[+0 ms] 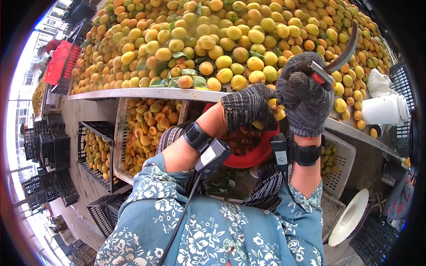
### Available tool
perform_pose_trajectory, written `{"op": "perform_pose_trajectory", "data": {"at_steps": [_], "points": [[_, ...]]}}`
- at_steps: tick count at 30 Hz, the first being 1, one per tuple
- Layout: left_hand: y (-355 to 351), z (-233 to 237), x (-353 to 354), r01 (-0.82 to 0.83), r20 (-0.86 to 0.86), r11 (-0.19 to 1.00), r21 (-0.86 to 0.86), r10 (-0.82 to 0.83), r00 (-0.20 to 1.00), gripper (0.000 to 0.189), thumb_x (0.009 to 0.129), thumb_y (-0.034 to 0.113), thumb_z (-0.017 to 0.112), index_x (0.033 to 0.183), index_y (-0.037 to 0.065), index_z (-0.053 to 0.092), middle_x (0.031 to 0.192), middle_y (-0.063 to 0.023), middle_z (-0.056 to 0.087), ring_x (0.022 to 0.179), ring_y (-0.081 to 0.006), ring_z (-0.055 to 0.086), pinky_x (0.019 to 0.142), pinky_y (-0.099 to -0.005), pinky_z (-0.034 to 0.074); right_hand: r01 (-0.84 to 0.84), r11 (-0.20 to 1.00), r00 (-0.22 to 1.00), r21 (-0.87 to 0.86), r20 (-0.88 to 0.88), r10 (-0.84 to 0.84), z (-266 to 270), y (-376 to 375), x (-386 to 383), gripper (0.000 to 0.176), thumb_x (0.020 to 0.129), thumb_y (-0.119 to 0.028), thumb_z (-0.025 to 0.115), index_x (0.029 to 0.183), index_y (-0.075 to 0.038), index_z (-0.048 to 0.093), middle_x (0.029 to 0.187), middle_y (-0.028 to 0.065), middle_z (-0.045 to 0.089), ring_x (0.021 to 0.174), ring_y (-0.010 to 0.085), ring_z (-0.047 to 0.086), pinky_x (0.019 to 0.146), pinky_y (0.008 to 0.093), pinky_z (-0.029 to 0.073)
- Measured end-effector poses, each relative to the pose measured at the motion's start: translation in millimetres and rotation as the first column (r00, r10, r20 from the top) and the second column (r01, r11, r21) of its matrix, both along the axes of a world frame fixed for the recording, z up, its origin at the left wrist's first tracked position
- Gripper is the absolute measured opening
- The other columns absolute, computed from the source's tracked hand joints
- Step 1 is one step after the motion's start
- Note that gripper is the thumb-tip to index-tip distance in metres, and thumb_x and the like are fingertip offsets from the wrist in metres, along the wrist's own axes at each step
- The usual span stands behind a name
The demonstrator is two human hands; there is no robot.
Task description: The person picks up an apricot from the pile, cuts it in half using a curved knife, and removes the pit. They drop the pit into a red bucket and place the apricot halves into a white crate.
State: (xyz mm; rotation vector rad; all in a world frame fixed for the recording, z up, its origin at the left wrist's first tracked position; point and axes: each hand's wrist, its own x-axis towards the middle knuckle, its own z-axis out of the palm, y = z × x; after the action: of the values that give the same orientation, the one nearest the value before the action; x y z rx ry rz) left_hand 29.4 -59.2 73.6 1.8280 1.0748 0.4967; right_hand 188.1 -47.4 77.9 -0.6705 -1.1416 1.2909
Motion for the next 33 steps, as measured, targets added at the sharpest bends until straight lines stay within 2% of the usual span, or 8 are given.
{"op": "perform_pose_trajectory", "data": {"at_steps": [7, 10, 12, 14, 19, 24, 30, 33], "points": [[3.0, -8.5, -5.3, 0.093, 0.023, 0.983, 0.158, -0.098, 0.995, 0.047, 0.066, 0.02, 0.077, 0.107, 0.004, 0.061, 0.095, -0.0154, 0.064, 0.086, -0.0311, 0.062, 0.076, -0.0368, 0.049, -0.059, 0.998, 0.998, -0.016, -0.035, 0.058, -11.2, 11.7, -1.9, 0.031, 0.078, -0.017, 0.074, 0.102, -0.004, 0.059, 0.08, 0.0024, 0.059, 0.056, 0.0113, 0.052, 0.051, 0.0228, 0.044], [11.1, -17.6, -1.1, 0.023, 0.073, 0.994, 0.11, -0.031, 0.997, 0.04, 0.069, 0.012, 0.075, 0.107, 0.005, 0.063, 0.103, -0.0149, 0.062, 0.093, -0.0316, 0.06, 0.08, -0.0361, 0.048, 0.273, 0.952, 0.948, 0.14, 0.128, -0.291, -12.9, 9.1, -0.9, 0.025, 0.08, -0.016, 0.071, 0.099, -0.005, 0.059, 0.073, 0.0014, 0.056, 0.052, 0.0106, 0.049, 0.049, 0.0236, 0.042], [13.7, -30.2, -1.9, -0.03, 0.183, 0.999, 0.014, 0.027, 0.983, 0.036, 0.069, 0.009, 0.074, 0.104, 0.006, 0.065, 0.104, -0.0149, 0.062, 0.095, -0.0318, 0.06, 0.081, -0.036, 0.049, 0.275, 0.959, 0.94, -0.071, -0.19, -0.284, 1.0, 5.9, 1.4, 0.02, 0.084, -0.019, 0.069, 0.095, -0.005, 0.059, 0.065, 0.0004, 0.051, 0.048, 0.0103, 0.043, 0.046, 0.0246, 0.038], [12.1, -37.5, -5.3, -0.014, 0.204, 0.862, 0.508, -0.105, 0.973, 0.032, 0.068, 0.003, 0.071, 0.1, 0.007, 0.067, 0.107, -0.0152, 0.062, 0.099, -0.0326, 0.06, 0.085, -0.0358, 0.049, 0.238, 0.971, 0.948, -0.023, -0.21, -0.237, 2.9, 7.9, 3.9, 0.017, 0.087, -0.022, 0.066, 0.091, -0.007, 0.058, 0.058, -0.0014, 0.045, 0.046, 0.0103, 0.038, 0.044, 0.026, 0.035], [11.6, -32.4, 1.9, -0.027, 0.357, 0.98, 0.199, -0.047, 0.933, 0.032, 0.068, 0.001, 0.07, 0.1, 0.008, 0.068, 0.115, -0.0154, 0.061, 0.103, -0.0336, 0.059, 0.087, -0.0364, 0.049, 0.232, 0.969, 0.926, -0.079, -0.288, -0.245, 0.7, 10.1, 3.4, 0.017, 0.087, -0.024, 0.066, 0.087, -0.009, 0.058, 0.055, -0.0038, 0.038, 0.046, 0.01, 0.033, 0.045, 0.0256, 0.031], [11.9, -42.8, 5.4, -0.001, 0.147, 0.791, 0.611, -0.112, 0.983, 0.029, 0.074, 0.014, 0.071, 0.1, 0.003, 0.065, 0.097, -0.0135, 0.062, 0.086, -0.0303, 0.061, 0.075, -0.0377, 0.049, 0.238, 0.969, 0.927, -0.065, -0.284, -0.247, 3.4, 9.5, 6.0, 0.017, 0.087, -0.024, 0.066, 0.088, -0.009, 0.059, 0.055, -0.004, 0.037, 0.046, 0.0098, 0.032, 0.045, 0.0266, 0.03], [7.2, -40.0, 15.3, -0.076, 0.369, 0.992, 0.103, 0.033, 0.929, 0.036, 0.069, 0.021, 0.075, 0.098, 0.004, 0.063, 0.078, -0.0108, 0.064, 0.075, -0.0295, 0.062, 0.069, -0.0347, 0.05, 0.269, 0.962, 0.926, -0.039, -0.263, -0.27, 5.3, 8.3, 2.4, 0.018, 0.087, -0.024, 0.066, 0.09, -0.007, 0.059, 0.057, -0.0035, 0.038, 0.047, 0.0098, 0.033, 0.046, 0.0266, 0.031], [8.3, -46.4, 11.3, 0.009, 0.24, 0.902, 0.431, -0.124, 0.963, 0.036, 0.069, 0.022, 0.075, 0.098, 0.004, 0.063, 0.077, -0.0102, 0.065, 0.072, -0.0281, 0.063, 0.067, -0.0334, 0.05, 0.282, 0.959, 0.931, -0.019, -0.236, -0.279, 5.7, 6.3, 1.6, 0.018, 0.087, -0.023, 0.066, 0.091, -0.007, 0.059, 0.057, -0.0033, 0.038, 0.047, 0.01, 0.033, 0.045, 0.0264, 0.032]]}}
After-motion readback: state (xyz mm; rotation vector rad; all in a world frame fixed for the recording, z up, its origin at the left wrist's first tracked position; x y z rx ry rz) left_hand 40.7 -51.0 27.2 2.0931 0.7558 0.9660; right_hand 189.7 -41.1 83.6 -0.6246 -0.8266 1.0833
